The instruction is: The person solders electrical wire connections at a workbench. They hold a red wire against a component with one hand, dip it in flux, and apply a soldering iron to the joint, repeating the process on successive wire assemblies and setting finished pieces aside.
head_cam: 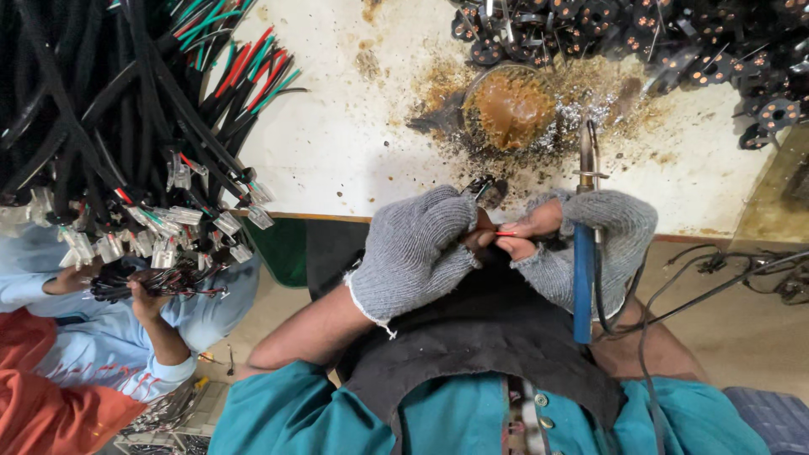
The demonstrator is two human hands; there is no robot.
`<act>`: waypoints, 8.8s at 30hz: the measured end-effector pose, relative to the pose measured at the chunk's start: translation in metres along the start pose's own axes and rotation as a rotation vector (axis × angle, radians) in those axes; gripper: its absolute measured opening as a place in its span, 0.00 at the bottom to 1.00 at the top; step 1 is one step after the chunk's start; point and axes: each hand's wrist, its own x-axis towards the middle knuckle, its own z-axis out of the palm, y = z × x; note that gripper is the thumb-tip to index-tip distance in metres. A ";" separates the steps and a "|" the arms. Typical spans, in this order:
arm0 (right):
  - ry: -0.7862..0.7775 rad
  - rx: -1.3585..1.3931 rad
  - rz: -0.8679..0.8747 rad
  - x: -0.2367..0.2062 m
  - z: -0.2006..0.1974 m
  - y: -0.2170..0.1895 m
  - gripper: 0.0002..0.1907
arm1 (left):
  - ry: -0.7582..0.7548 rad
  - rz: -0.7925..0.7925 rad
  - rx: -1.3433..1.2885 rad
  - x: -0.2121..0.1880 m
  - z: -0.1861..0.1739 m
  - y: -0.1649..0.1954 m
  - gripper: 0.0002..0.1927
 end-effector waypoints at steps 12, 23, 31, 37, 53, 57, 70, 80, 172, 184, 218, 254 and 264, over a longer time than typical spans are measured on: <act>-0.022 0.197 0.101 0.016 -0.006 -0.009 0.12 | -0.056 0.113 0.160 0.002 0.007 -0.017 0.18; -0.033 -0.201 -0.001 -0.001 0.001 -0.007 0.05 | 0.079 0.206 0.178 -0.004 0.012 -0.018 0.11; 0.144 0.004 0.002 -0.005 -0.003 0.015 0.05 | 0.195 0.104 0.144 0.002 -0.016 -0.006 0.10; 0.128 -0.387 -0.009 0.010 -0.007 -0.001 0.04 | 0.374 0.051 0.159 0.041 -0.031 -0.012 0.07; 0.138 -0.195 -0.221 0.023 -0.008 0.004 0.21 | 0.420 -0.009 0.187 0.061 -0.023 -0.009 0.10; 0.159 -0.157 -0.221 0.023 -0.009 0.003 0.20 | 0.417 -0.023 0.178 0.063 -0.024 -0.007 0.10; 0.124 -0.188 -0.186 0.028 -0.009 -0.004 0.17 | 0.396 -0.035 0.169 0.064 -0.025 -0.003 0.10; 0.095 -0.248 -0.227 0.028 -0.011 0.000 0.18 | 0.381 -0.025 0.142 0.065 -0.027 -0.003 0.09; -0.221 -0.674 -0.555 -0.014 -0.043 0.034 0.10 | 0.161 0.049 0.394 0.018 0.010 0.003 0.10; -0.437 -0.866 -0.420 -0.004 -0.039 0.033 0.13 | 0.148 0.052 0.392 0.023 0.006 -0.003 0.10; -0.339 -0.704 -0.466 -0.004 -0.038 0.022 0.12 | 0.215 0.091 0.387 0.020 0.010 0.003 0.09; -0.483 -0.834 -0.439 -0.003 -0.037 0.030 0.13 | 0.183 0.087 0.406 0.020 0.007 -0.005 0.10; -0.159 -0.553 -0.538 -0.007 -0.038 0.024 0.08 | 0.166 0.084 0.416 0.018 0.008 -0.006 0.09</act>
